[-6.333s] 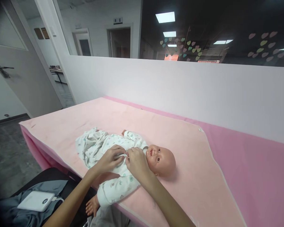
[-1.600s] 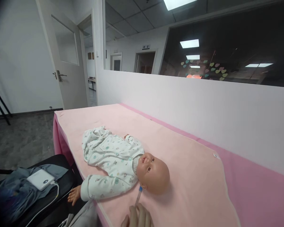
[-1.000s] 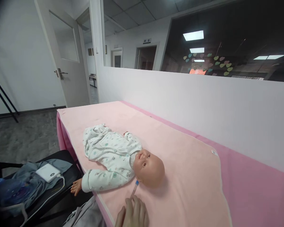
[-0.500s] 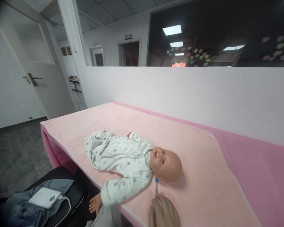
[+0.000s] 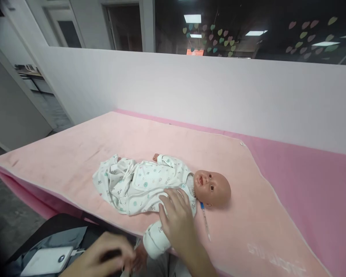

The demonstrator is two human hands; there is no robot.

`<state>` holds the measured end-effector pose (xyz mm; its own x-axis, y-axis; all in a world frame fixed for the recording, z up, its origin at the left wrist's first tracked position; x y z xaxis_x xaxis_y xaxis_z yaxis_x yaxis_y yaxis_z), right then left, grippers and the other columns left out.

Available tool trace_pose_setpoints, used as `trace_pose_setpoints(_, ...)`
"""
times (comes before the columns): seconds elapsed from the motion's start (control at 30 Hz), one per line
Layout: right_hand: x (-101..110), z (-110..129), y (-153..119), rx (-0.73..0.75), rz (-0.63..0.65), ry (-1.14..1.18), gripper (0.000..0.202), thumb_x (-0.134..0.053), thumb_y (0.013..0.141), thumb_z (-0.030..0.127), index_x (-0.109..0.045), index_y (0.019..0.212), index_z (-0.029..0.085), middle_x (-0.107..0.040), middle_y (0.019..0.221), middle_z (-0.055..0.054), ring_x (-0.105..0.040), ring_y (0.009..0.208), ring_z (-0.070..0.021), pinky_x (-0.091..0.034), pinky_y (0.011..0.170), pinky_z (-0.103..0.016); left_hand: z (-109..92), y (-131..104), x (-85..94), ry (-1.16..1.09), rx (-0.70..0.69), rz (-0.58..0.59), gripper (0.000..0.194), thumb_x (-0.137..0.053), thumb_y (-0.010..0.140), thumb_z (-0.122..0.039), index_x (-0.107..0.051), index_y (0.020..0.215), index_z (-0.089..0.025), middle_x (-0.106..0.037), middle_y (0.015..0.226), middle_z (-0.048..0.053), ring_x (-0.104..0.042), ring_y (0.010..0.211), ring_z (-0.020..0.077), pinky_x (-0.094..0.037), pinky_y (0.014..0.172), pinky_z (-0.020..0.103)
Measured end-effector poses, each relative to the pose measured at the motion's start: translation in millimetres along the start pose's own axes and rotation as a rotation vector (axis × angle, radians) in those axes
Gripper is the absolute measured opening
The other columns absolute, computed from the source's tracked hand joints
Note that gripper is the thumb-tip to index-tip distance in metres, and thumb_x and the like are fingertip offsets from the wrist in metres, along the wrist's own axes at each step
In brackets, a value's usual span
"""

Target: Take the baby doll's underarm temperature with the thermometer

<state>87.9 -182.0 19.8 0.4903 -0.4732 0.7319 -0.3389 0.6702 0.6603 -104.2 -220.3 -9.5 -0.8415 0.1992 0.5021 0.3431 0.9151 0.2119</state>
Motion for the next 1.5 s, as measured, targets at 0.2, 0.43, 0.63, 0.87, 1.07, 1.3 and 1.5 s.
trace_pose_setpoints(0.2,-42,2,28,-0.118,0.058,0.031,0.015,-0.046,0.086,0.016,-0.060,0.087,0.020,-0.063,0.106,-0.005,-0.053,0.108,-0.0220,-0.031,0.101,-0.048,21,68,8.0,0.188,-0.107,-0.125,0.022,-0.046,0.087,-0.026,-0.059,0.105,-0.023,-0.063,0.100,0.007,-0.056,0.095,0.0233,-0.044,0.085,0.040)
trace_pose_setpoints(0.43,-51,-8,22,-0.208,0.043,0.040,0.012,-0.050,0.085,0.020,-0.061,0.090,0.021,-0.065,0.100,-0.004,-0.056,0.102,-0.0206,-0.032,0.101,-0.046,40,81,-4.7,0.244,-0.144,-0.205,0.027,-0.047,0.086,-0.024,-0.053,0.112,-0.024,-0.058,0.109,0.006,-0.053,0.100,0.0224,-0.040,0.087,0.038)
trace_pose_setpoints(0.63,-50,-7,23,-0.250,0.028,0.101,0.008,-0.051,0.083,0.019,-0.057,0.078,0.022,-0.064,0.094,-0.002,-0.056,0.100,-0.0187,-0.033,0.100,-0.044,42,84,-8.2,0.276,-0.260,-0.234,0.020,-0.049,0.085,-0.018,-0.059,0.102,-0.024,-0.064,0.097,0.004,-0.056,0.087,0.0194,-0.040,0.078,0.035)
trace_pose_setpoints(0.87,-47,-7,23,-0.254,0.039,0.149,0.009,-0.051,0.080,0.017,-0.055,0.075,0.022,-0.064,0.091,-0.001,-0.056,0.099,-0.0182,-0.032,0.101,-0.045,42,87,-5.1,0.275,-0.233,-0.193,0.023,-0.049,0.085,-0.020,-0.058,0.106,-0.023,-0.066,0.094,0.003,-0.056,0.087,0.0201,-0.041,0.080,0.036)
trace_pose_setpoints(1.07,-46,-12,25,-0.215,0.055,0.197,0.008,-0.051,0.081,0.018,-0.055,0.075,0.022,-0.065,0.090,-0.001,-0.057,0.097,-0.0183,-0.032,0.100,-0.044,37,88,-2.5,0.210,-0.109,-0.150,0.026,-0.046,0.085,-0.023,-0.056,0.108,-0.023,-0.064,0.101,0.006,-0.054,0.092,0.0226,-0.042,0.082,0.038)
trace_pose_setpoints(1.3,-41,-13,27,-0.183,0.095,0.349,0.011,-0.050,0.082,0.015,-0.056,0.078,0.023,-0.066,0.078,0.003,-0.060,0.091,-0.0162,-0.028,0.104,-0.047,29,90,-3.1,0.180,-0.054,-0.169,0.025,-0.047,0.079,-0.018,-0.058,0.101,-0.023,-0.063,0.096,0.004,-0.054,0.091,0.0224,-0.040,0.085,0.039)
trace_pose_setpoints(1.5,-27,10,28,-0.079,0.121,0.298,0.021,-0.043,0.087,0.033,-0.061,0.084,0.022,-0.066,0.080,-0.002,-0.061,0.088,-0.0154,-0.042,0.093,-0.039,32,88,-1.3,0.103,-0.058,-0.187,0.024,-0.052,0.079,-0.027,-0.059,0.101,-0.021,-0.064,0.096,0.004,-0.057,0.091,0.0228,-0.044,0.081,0.035)
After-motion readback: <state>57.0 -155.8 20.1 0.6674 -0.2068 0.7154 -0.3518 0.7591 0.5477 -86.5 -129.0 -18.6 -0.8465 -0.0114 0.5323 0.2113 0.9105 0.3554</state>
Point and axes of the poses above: each hand's wrist, its own y-axis towards the middle knuckle, its own x-axis out of the back of the hand, z = x × y, the point moved 1 cm from there along y, towards the middle knuckle
